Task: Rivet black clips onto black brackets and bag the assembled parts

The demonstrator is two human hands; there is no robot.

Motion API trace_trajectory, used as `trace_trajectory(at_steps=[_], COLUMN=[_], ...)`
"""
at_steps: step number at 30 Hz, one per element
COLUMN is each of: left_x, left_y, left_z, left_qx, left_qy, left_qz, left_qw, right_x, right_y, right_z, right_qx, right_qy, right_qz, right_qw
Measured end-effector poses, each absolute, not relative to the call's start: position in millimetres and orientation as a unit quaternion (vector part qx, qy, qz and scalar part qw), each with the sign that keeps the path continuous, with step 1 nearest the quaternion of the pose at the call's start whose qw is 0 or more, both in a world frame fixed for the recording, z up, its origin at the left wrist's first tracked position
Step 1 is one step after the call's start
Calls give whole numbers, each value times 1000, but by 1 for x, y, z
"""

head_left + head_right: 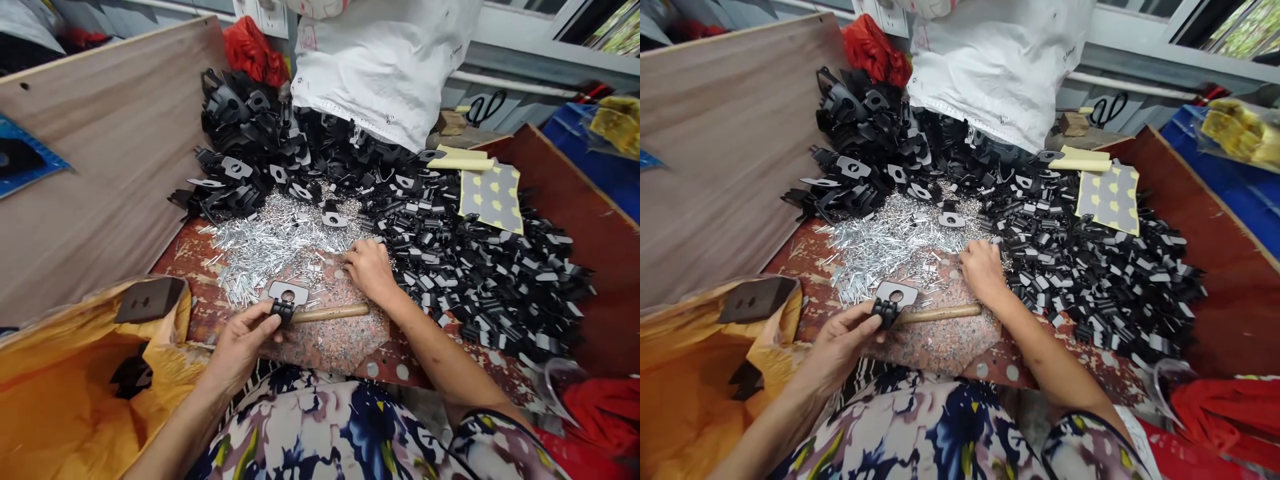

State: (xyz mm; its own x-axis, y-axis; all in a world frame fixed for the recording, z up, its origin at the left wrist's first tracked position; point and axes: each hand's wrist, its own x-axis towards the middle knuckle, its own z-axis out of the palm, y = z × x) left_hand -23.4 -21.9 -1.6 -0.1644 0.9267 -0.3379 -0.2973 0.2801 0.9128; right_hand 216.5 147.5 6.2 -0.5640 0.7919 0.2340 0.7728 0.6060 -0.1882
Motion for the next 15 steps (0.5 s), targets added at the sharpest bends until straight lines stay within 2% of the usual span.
trace_trajectory(at_steps=[2,5,7,10,13,15], left_x=[-27,-32,-36,-41,-42,-38], left_y=[-23,-24,-24,-20,-17,-15], left_z=[-2,-4,-4,-3,1,7], left_qx=[285,309,346,437,548,622], left_qy=[558,573,582,591,601,596], left_qz=[527,514,494,463,444,415], left_qw=[574,559,545,496,375,293], right_x=[219,218,219,222,223,217], right_y=[156,154,153,156,154,141], right_z=[-1,-9,-10,-8,3,12], right_qx=[-418,-401,-406,-424,-410,-371], right_qy=[-894,-874,-844,-787,-726,-702], right_qz=[34,94,159,290,451,563], right_qw=[156,257,314,340,319,230])
